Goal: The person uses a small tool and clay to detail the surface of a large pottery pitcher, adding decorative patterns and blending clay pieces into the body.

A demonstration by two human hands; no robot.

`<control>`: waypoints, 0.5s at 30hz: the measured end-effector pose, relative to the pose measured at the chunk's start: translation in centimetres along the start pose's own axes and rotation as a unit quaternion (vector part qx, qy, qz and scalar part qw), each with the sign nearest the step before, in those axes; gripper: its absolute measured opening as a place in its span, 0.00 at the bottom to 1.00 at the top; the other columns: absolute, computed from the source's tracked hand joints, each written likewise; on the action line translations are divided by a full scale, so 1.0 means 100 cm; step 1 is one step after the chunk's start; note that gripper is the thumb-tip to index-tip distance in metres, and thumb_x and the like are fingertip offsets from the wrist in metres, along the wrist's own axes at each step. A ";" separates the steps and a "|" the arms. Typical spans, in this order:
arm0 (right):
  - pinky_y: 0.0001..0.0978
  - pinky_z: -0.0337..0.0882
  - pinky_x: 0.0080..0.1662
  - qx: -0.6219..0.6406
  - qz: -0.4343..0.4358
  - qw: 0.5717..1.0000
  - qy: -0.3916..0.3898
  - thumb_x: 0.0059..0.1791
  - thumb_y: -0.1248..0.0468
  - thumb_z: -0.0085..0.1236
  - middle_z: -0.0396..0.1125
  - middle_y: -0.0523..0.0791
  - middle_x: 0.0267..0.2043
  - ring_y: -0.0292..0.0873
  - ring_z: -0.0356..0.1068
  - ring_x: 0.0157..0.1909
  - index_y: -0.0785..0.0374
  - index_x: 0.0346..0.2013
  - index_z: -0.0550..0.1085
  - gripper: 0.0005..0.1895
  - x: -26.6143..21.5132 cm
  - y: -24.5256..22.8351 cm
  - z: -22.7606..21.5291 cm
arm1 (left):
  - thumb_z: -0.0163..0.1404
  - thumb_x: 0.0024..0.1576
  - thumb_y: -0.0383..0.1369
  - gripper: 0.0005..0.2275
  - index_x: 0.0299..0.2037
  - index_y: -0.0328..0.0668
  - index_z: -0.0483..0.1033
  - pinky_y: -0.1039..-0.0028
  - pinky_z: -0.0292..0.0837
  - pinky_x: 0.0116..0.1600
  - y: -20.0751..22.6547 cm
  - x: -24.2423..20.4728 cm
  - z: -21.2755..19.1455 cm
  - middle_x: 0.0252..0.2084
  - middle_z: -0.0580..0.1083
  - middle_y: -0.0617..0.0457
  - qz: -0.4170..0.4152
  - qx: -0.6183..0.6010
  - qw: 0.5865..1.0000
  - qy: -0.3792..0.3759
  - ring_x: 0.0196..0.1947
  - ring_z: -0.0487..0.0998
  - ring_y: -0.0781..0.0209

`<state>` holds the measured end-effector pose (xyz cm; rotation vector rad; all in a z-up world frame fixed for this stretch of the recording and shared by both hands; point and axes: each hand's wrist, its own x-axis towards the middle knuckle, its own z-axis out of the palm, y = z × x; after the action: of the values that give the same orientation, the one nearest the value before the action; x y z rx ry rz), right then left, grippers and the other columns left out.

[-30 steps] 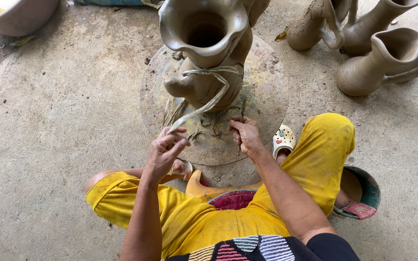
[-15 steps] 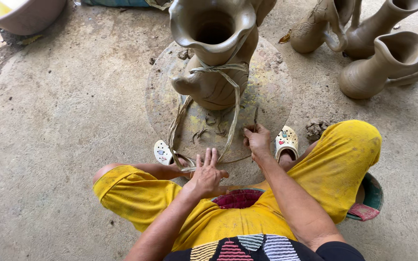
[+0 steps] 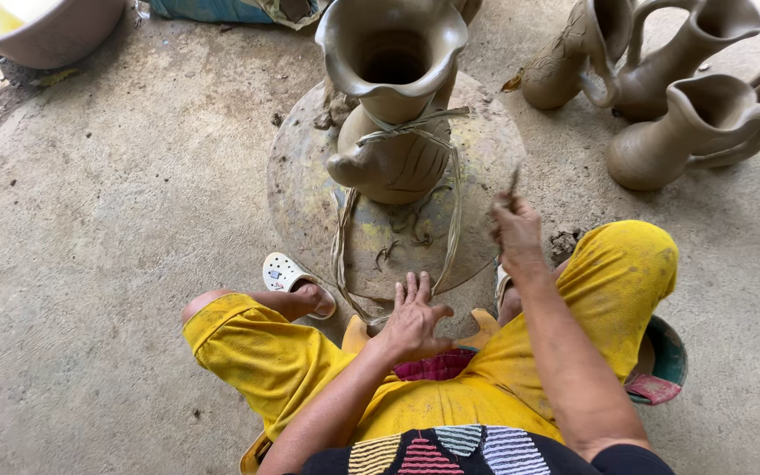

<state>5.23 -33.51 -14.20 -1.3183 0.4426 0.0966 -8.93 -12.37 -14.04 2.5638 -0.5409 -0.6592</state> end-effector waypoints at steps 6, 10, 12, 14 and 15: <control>0.19 0.69 0.34 0.098 -0.100 0.984 -0.112 0.56 0.72 0.51 0.71 0.43 0.37 0.32 0.67 0.32 0.62 0.56 0.73 0.13 -0.053 -0.100 -0.021 | 0.51 0.56 0.47 0.23 0.58 0.42 0.75 0.58 0.68 0.70 0.002 0.003 -0.011 0.75 0.60 0.39 0.006 -0.277 0.954 0.115 0.69 0.69 0.45; 0.23 0.73 0.36 0.163 -0.021 0.941 -0.295 0.58 0.69 0.47 0.73 0.46 0.39 0.35 0.69 0.33 0.67 0.56 0.73 0.13 -0.096 -0.111 0.000 | 0.47 0.64 0.44 0.22 0.65 0.41 0.69 0.61 0.72 0.66 0.023 0.003 -0.030 0.67 0.70 0.40 0.015 -0.509 0.849 0.138 0.65 0.72 0.49; 0.25 0.74 0.34 0.088 0.037 0.926 -0.365 0.56 0.68 0.46 0.74 0.45 0.40 0.34 0.69 0.30 0.67 0.54 0.73 0.13 -0.110 -0.090 0.017 | 0.41 0.65 0.47 0.22 0.65 0.44 0.67 0.66 0.78 0.59 0.028 -0.001 -0.038 0.60 0.74 0.42 0.031 -0.803 0.591 0.075 0.54 0.80 0.55; 0.26 0.74 0.31 0.035 0.073 0.918 -0.388 0.54 0.69 0.46 0.74 0.43 0.41 0.32 0.68 0.28 0.66 0.52 0.72 0.13 -0.115 -0.066 0.025 | 0.43 0.66 0.45 0.22 0.64 0.41 0.69 0.66 0.79 0.55 0.019 -0.011 -0.039 0.56 0.75 0.43 0.065 -0.832 0.544 0.085 0.48 0.81 0.57; 0.23 0.72 0.33 0.003 0.057 0.909 -0.412 0.56 0.70 0.48 0.71 0.42 0.40 0.32 0.67 0.30 0.68 0.54 0.72 0.13 -0.114 -0.052 0.032 | 0.45 0.66 0.43 0.21 0.63 0.37 0.71 0.66 0.81 0.51 0.012 -0.014 -0.035 0.52 0.75 0.44 0.099 -0.859 0.495 0.090 0.43 0.81 0.58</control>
<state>-2.73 -29.82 -4.68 -1.1220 -0.2065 0.7213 -8.52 -11.63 -10.20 0.5567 0.0725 -0.3685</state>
